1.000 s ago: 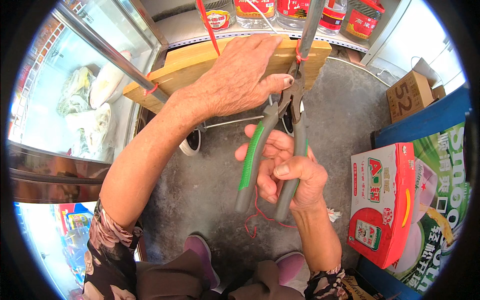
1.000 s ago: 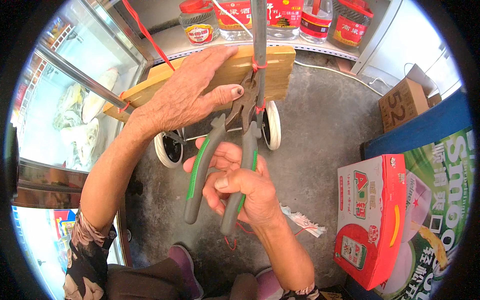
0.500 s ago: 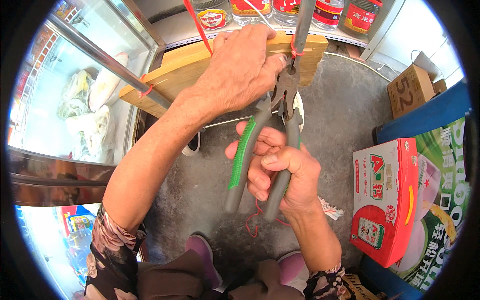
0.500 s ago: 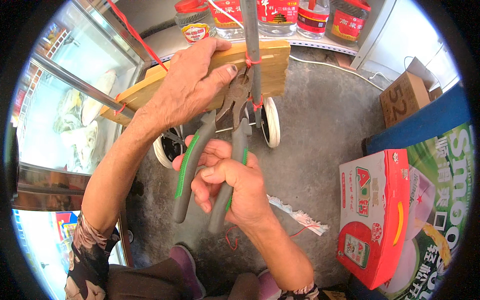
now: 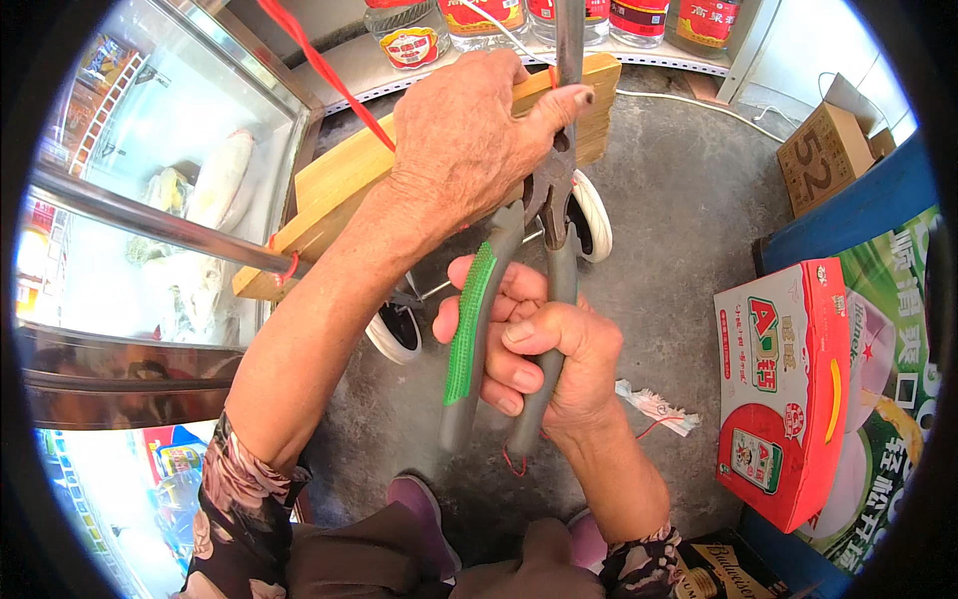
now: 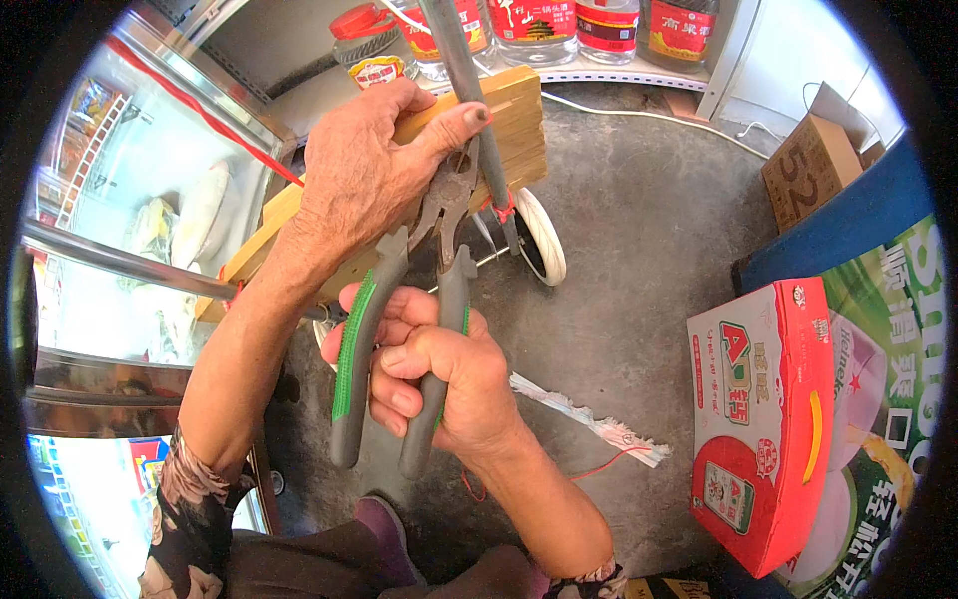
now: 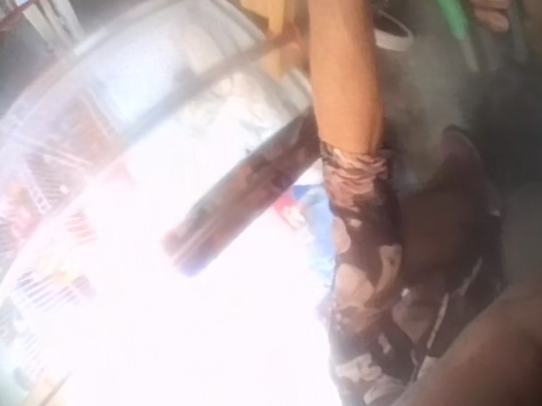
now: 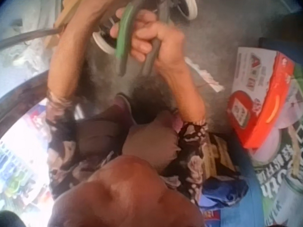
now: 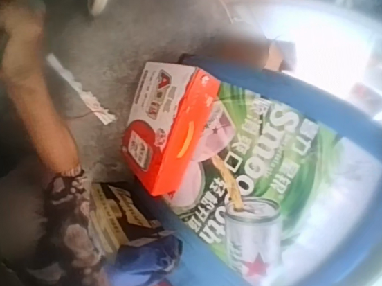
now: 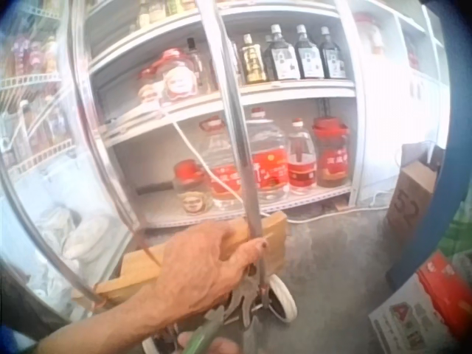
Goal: The person squats beside a small wooden cart and uses pliers to cut and remove red zip ties securing a metal pole to the cart frame. After cutting the ties, the person stands and walks through the store while holding the removed ties.
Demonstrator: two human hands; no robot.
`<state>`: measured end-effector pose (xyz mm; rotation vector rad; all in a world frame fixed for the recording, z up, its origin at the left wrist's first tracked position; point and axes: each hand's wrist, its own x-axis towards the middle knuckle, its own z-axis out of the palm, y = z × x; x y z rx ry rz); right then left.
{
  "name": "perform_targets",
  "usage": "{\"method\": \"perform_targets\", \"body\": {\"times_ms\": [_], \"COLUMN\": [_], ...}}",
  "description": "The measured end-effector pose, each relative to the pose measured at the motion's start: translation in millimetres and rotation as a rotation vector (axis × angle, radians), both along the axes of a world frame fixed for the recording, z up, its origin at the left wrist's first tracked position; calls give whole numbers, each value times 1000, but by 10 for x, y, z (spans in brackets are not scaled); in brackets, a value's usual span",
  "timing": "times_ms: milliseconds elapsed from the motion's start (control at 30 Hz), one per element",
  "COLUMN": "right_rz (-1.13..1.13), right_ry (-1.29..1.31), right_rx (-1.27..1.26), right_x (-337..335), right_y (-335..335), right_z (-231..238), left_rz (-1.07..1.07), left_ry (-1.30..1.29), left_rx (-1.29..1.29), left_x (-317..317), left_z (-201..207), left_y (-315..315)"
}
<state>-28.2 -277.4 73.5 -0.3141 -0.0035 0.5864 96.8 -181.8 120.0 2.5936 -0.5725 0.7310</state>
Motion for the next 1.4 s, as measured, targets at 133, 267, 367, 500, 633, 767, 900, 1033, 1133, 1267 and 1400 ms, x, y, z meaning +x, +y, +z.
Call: {"method": "perform_targets", "body": {"times_ms": [133, 267, 367, 500, 633, 767, 900, 1033, 1133, 1267, 1400], "right_rz": [26, 20, 51, 89, 149, 153, 172, 198, 184, 146, 55], "right_ry": [4, 17, 8, 17, -31, -78, -18, 74, 116, 81, -10], "right_rx": [76, 234, 429, 666, 864, 894, 849, 670, 423, -153, -323], "right_x": [-20, -30, -19, -28, -5, 27, 79, 56, -32, -248, -338], "right_y": [-40, -18, 30, 81, 98, 52, -51, -93, -107, -169, -305], "right_z": [9, -1, -28, -84, -155, -140, -69, -108, -238, -410, -464], "left_rz": [64, 113, 102, 138, 123, 104, 50, -32, -85, -94, -125], "left_ry": [152, 179, 144, 164, 140, 163, 209, 328, 307, 270, 293], "left_rx": [-81, -57, -95, -80, -70, -84, -158, -234, -201, -78, -40], "left_x": [-37, -45, -48, -47, -48, -114, -125, -77, -77, -66, -60], "left_z": [59, 104, 106, 96, 95, 93, 135, 152, 117, 75, 55], "left_y": [-56, -96, -105, -102, -98, -101, -50, 42, 102, 147, 175]}}
